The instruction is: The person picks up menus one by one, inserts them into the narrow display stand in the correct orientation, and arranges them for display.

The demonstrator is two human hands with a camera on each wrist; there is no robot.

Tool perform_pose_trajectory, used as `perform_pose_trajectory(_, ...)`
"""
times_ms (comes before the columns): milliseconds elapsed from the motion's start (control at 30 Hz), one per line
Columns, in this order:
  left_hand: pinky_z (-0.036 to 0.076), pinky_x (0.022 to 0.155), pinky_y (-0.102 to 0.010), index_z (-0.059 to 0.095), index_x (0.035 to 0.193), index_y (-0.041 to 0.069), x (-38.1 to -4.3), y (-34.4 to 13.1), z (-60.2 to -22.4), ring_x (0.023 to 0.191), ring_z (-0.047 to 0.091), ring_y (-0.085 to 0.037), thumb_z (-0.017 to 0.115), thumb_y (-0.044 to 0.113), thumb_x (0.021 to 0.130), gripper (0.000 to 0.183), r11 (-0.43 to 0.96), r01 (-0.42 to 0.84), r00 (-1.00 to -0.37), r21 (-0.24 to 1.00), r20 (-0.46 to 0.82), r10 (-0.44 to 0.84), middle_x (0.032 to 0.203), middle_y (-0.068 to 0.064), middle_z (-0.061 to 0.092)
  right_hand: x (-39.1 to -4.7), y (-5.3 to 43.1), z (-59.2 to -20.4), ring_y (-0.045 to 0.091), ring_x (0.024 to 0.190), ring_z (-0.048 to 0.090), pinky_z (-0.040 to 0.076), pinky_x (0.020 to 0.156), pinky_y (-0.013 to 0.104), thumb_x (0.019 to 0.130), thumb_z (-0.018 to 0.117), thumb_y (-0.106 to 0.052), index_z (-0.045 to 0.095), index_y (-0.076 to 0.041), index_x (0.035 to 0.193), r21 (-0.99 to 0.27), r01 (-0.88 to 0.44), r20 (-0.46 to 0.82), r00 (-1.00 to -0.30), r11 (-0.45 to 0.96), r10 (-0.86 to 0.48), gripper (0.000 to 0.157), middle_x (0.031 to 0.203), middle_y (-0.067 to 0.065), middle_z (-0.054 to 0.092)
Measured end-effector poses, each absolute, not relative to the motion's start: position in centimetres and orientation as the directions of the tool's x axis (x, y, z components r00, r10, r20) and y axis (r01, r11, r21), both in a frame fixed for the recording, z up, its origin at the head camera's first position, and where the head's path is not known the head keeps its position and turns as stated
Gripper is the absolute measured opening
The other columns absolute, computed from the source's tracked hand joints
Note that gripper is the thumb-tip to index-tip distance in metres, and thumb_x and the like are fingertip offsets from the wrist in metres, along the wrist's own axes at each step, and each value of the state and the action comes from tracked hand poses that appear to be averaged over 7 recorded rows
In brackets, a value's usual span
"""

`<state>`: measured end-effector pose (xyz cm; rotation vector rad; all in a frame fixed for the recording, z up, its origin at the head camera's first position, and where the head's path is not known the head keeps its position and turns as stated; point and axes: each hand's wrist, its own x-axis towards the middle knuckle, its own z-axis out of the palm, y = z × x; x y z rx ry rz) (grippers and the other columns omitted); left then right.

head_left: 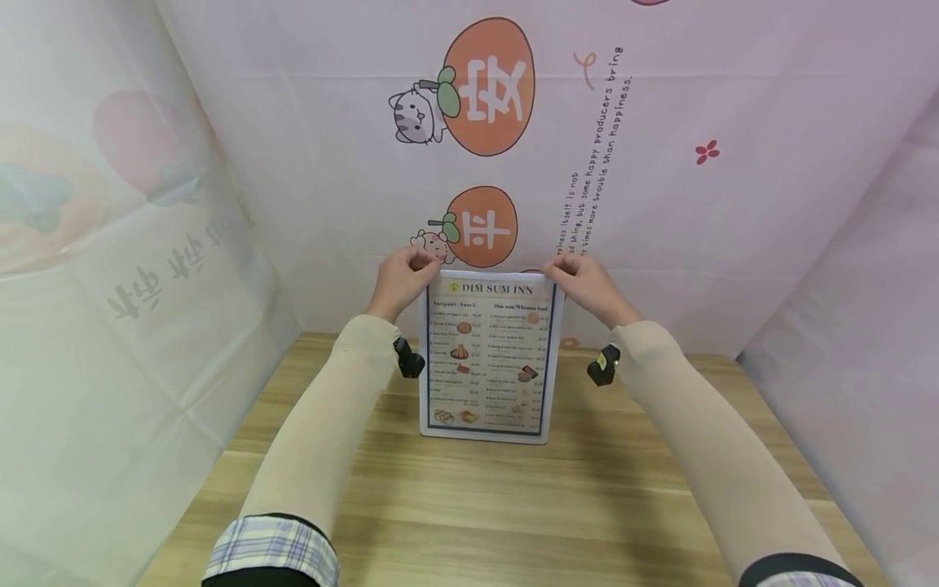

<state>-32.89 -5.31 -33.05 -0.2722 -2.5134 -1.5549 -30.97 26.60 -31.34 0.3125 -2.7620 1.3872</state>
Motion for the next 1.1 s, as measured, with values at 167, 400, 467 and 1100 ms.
perform_pose_trajectory(167,0.047,0.084,-0.037,0.069,0.102,0.013,-33.0,-5.4,-33.2,0.093,0.058,-0.020,0.064,0.028,0.098,0.016,0.429,0.237,-0.970,0.872,0.238,0.053,0.099,-0.003,0.066,-30.9,26.7,-31.6,0.024,0.105,0.052,0.042,0.091,0.042,0.104,0.052,-0.043,0.064,-0.008,0.121,-0.787,-0.199,0.123,-0.978,0.584,-0.168,0.041,0.116,0.012,0.062)
perform_pose_trajectory(400,0.047,0.084,-0.038,0.071,0.105,0.011,-33.3,-5.7,-33.8,0.094,0.057,-0.020,0.062,0.025,0.097,0.018,0.421,0.240,-0.969,0.875,0.245,0.044,0.099,-0.002,0.066,-30.8,26.8,-31.9,0.024,0.102,0.054,0.045,0.090,0.043,0.105,0.049,-0.042,0.063,-0.008,0.119,-0.794,-0.195,0.125,-0.979,0.575,-0.159,0.040,0.114,0.012,0.064)
perform_pose_trajectory(467,0.047,0.085,-0.038,0.071,0.107,0.011,-33.3,-5.8,-33.9,0.094,0.057,-0.020,0.062,0.027,0.098,0.020,0.419,0.238,-0.969,0.876,0.243,0.041,0.099,-0.002,0.066,-30.7,26.8,-31.9,0.025,0.104,0.055,0.046,0.092,0.045,0.105,0.049,-0.042,0.063,-0.007,0.119,-0.797,-0.200,0.130,-0.978,0.569,-0.163,0.040,0.114,0.013,0.064)
perform_pose_trajectory(1100,0.046,0.080,-0.037,0.070,0.110,0.010,-32.5,-8.8,-35.6,0.094,0.056,-0.022,0.059,0.030,0.100,0.026,0.470,0.229,-0.971,0.853,0.232,0.051,0.100,-0.006,0.065,-29.2,29.4,-33.6,0.027,0.110,0.058,0.043,0.100,0.051,0.105,0.051,-0.038,0.063,-0.007,0.121,-0.766,-0.220,0.166,-0.975,0.603,-0.146,0.037,0.118,0.013,0.065)
